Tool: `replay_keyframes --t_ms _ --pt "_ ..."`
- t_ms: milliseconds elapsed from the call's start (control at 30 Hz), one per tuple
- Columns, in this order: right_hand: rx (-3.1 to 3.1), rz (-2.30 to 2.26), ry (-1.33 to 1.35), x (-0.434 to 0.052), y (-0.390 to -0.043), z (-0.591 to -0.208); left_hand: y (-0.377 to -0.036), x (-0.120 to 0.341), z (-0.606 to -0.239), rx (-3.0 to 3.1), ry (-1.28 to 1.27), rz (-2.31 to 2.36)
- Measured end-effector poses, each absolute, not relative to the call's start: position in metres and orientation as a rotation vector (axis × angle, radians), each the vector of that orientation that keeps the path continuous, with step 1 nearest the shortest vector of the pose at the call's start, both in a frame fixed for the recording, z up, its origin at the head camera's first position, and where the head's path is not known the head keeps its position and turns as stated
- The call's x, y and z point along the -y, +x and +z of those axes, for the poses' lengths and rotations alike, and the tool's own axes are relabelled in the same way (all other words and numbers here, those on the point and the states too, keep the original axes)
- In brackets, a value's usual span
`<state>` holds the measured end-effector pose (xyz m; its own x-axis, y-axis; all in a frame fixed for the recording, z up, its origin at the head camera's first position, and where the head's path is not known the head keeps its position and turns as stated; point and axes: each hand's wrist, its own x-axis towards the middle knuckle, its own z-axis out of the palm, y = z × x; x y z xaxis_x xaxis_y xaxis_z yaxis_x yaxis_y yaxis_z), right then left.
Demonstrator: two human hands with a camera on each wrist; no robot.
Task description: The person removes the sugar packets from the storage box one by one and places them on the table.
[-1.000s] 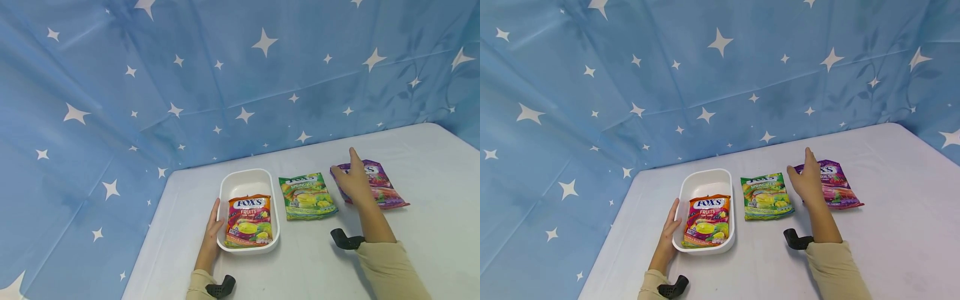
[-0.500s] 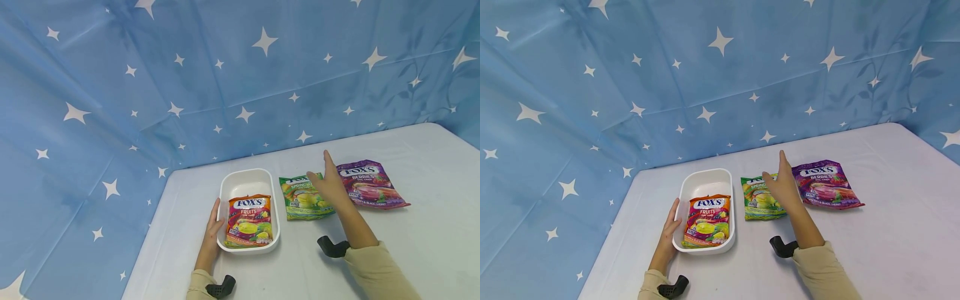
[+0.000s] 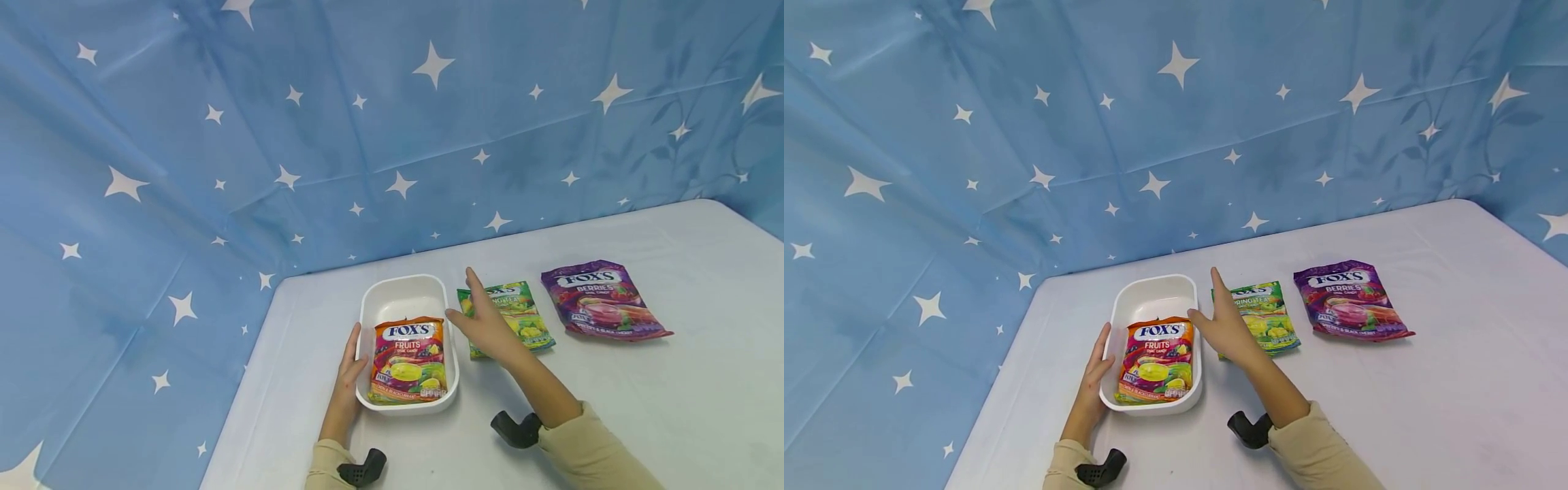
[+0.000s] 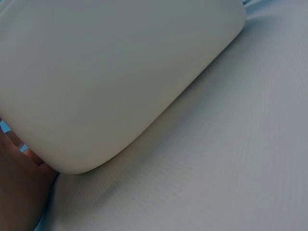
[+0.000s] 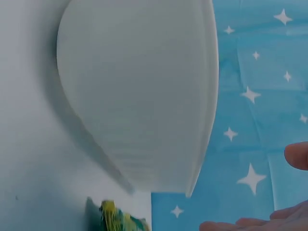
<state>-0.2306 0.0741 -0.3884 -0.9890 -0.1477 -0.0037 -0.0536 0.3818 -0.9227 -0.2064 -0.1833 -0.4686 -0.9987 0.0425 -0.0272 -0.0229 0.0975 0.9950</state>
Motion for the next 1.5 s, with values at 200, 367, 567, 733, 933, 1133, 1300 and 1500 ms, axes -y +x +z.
replay_keyframes --t_ms 200,367,567,733,933,1133,1300,1500 --pt "-2.5 -1.693 -0.218 -0.057 -0.223 -0.391 -0.207 0.184 -0.47 -2.296 0.034 2.073" --pt "-2.496 -1.692 -0.308 -0.044 -0.216 -0.394 -0.208 0.184 -0.47 -2.312 0.022 2.066" --pt "-2.505 -1.778 -0.371 -0.035 -0.207 -0.394 -0.21 0.184 -0.47 -2.314 0.029 2.067" --pt "-2.418 -1.798 -0.392 -0.028 -0.201 -0.393 -0.211 0.184 -0.469 -2.299 0.051 2.082" --pt "-2.445 -1.789 -0.383 -0.02 -0.198 -0.395 -0.21 0.184 -0.468 -2.283 0.052 2.089" --pt "-2.431 -1.702 -0.32 -0.015 -0.195 -0.398 -0.21 0.182 -0.468 -2.257 0.062 2.116" --pt "-2.397 -1.716 -0.287 -0.013 -0.195 -0.401 -0.21 0.182 -0.468 -2.253 0.061 2.12" --pt "-2.366 -1.707 -0.28 -0.009 -0.198 -0.405 -0.208 0.184 -0.47 -2.253 0.043 2.119"
